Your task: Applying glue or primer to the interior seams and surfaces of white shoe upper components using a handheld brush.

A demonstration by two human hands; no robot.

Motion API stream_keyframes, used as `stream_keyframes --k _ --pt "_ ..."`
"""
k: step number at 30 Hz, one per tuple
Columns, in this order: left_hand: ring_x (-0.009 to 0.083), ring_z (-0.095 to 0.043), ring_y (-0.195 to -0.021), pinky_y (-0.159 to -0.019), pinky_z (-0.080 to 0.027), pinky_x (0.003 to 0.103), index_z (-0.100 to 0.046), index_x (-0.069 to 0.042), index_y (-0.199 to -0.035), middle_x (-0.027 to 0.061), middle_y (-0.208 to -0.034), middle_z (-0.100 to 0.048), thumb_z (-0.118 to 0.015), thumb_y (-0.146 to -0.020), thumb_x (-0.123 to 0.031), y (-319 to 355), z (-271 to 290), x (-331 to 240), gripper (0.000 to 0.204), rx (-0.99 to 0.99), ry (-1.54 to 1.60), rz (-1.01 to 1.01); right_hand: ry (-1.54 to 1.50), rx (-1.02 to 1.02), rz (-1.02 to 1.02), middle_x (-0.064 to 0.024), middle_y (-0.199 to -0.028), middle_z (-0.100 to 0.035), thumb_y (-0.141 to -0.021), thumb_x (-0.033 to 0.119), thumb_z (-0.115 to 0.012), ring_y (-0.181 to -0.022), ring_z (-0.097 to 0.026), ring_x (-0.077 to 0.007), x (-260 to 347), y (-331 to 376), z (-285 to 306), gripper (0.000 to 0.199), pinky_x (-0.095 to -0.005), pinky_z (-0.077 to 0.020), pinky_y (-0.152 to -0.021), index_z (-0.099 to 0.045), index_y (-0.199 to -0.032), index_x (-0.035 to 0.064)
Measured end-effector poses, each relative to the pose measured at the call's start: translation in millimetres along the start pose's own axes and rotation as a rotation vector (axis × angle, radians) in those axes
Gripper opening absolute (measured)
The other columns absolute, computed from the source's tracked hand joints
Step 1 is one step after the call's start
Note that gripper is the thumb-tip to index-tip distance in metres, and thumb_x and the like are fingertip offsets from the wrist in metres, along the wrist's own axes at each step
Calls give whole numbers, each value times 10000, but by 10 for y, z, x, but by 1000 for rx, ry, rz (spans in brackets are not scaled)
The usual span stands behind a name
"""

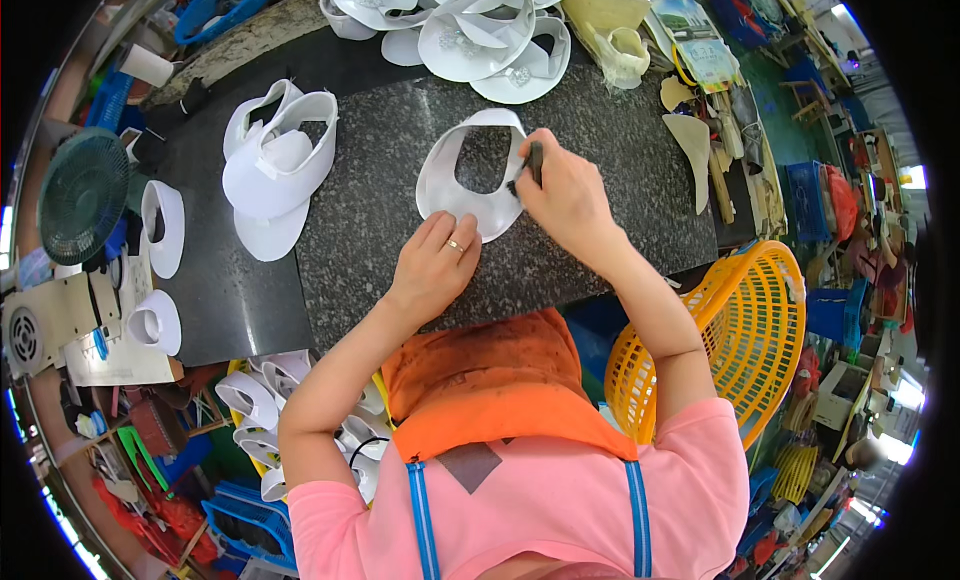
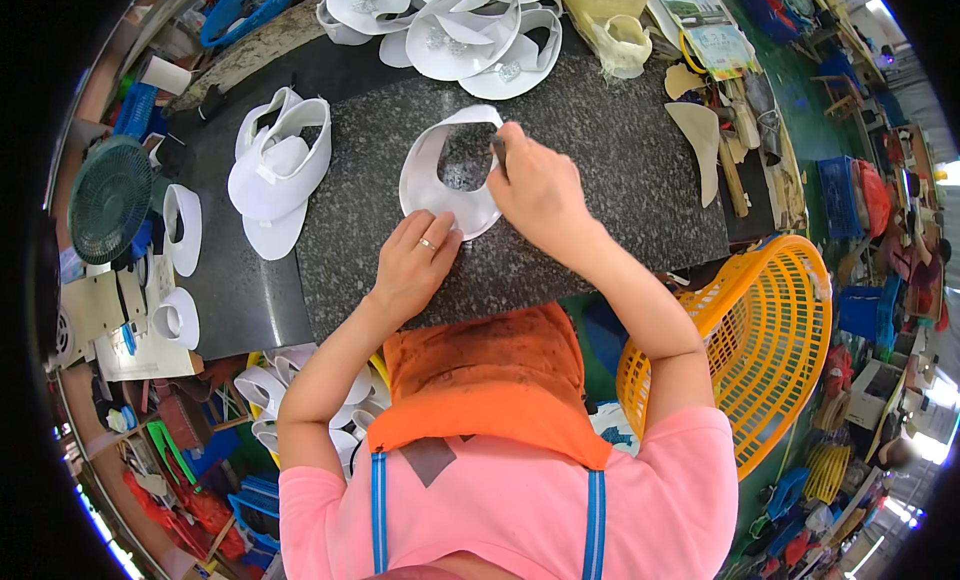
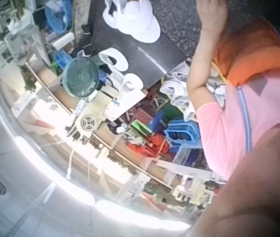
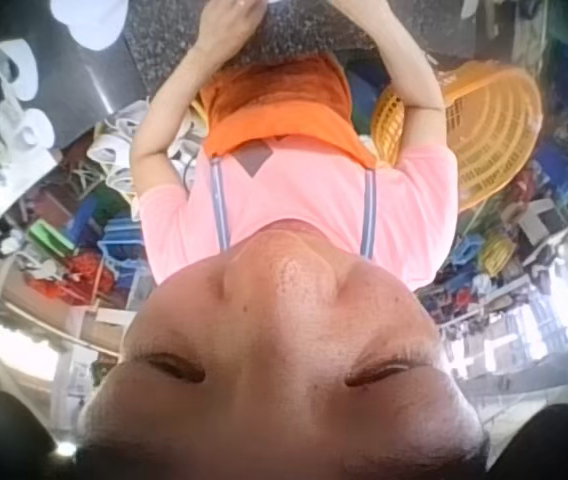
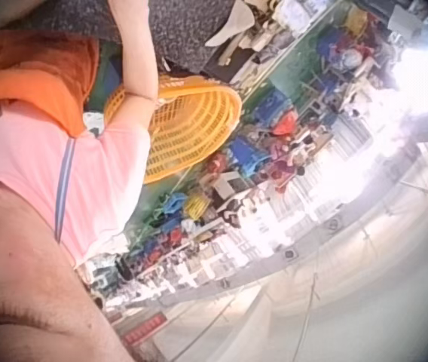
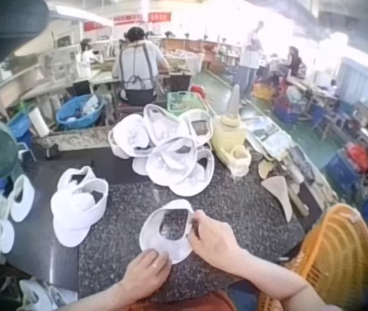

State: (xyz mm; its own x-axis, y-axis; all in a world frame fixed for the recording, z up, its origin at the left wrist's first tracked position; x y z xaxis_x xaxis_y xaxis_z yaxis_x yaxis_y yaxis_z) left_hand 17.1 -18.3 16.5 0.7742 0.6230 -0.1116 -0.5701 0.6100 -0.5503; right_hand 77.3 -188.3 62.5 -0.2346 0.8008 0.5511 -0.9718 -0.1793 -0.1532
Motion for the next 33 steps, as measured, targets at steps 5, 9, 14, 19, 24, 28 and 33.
stream_keyframes --k 5,9,14,19,24,28,33 --pt "283 -560 -870 -766 -480 368 -605 -40 -864 103 -931 -572 -598 -620 12 22 218 170 249 -54 86 131 -775 -50 -307 -106 -667 -616 -779 158 -597 -596 -621 -241 -131 -265 567 281 -348 -473 -559 -549 -1023 26" --pt "268 -578 -838 -746 -468 331 -597 -39 -880 105 -913 -577 -554 -698 112 51 637 309 240 -215 319 447 -22 -724 -82 -130 -696 -630 -790 227 -603 -658 -624 -263 -1324 -849 1185 355 -372 -467 -605 -588 -1089 36" --pt "113 -545 -917 -815 -418 241 -567 -5 -1042 40 -981 -581 -499 -817 83 194 768 434 251 -342 914 972 62 -513 -58 -170 -832 -644 -791 263 -617 -794 -603 -350 -1915 -1352 945 220 -407 -463 -682 -677 -943 116" --pt "95 -519 -953 -857 -390 227 -522 7 -1150 37 -1026 -574 -538 -804 73 239 782 507 352 -469 1088 1071 379 -311 170 -137 -964 -629 -826 218 -553 -894 -587 -336 -2003 -1500 919 253 -423 -456 -753 -629 -1041 108" --pt "102 -565 -907 -809 -445 223 -528 8 -1123 53 -998 -587 -557 -791 98 179 811 451 345 -426 1121 981 2 -434 -286 -119 -740 -613 -807 147 -526 -612 -581 -237 -1731 -828 1026 259 -343 -446 -521 -574 -1044 55" --pt "106 -571 -918 -792 -460 222 -526 13 -1118 55 -1000 -586 -551 -802 92 90 817 263 327 -333 1022 1007 -1002 149 -327 -38 -661 -593 -768 140 -577 -443 -480 -77 -793 -177 531 253 -213 -386 -394 -630 -986 23" --pt "103 -576 -899 -785 -463 220 -530 12 -1107 59 -1003 -589 -550 -799 88 11 807 198 318 -247 955 1014 -533 282 465 -83 -837 -609 -743 9 -623 -756 -594 -252 161 320 -66 239 -346 -491 -679 -621 -979 44"
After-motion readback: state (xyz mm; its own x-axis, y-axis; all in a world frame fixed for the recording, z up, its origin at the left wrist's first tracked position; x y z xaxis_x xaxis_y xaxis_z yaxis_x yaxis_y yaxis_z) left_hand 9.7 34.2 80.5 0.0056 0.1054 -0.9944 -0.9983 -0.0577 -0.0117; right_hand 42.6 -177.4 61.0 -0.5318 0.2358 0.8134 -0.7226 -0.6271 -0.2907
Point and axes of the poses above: each hand's wrist, its own y-axis away from the middle knuckle, its own z-axis out of the back of the hand, x = y × z, the point moved 3 cm from there along -y, towards the middle knuckle
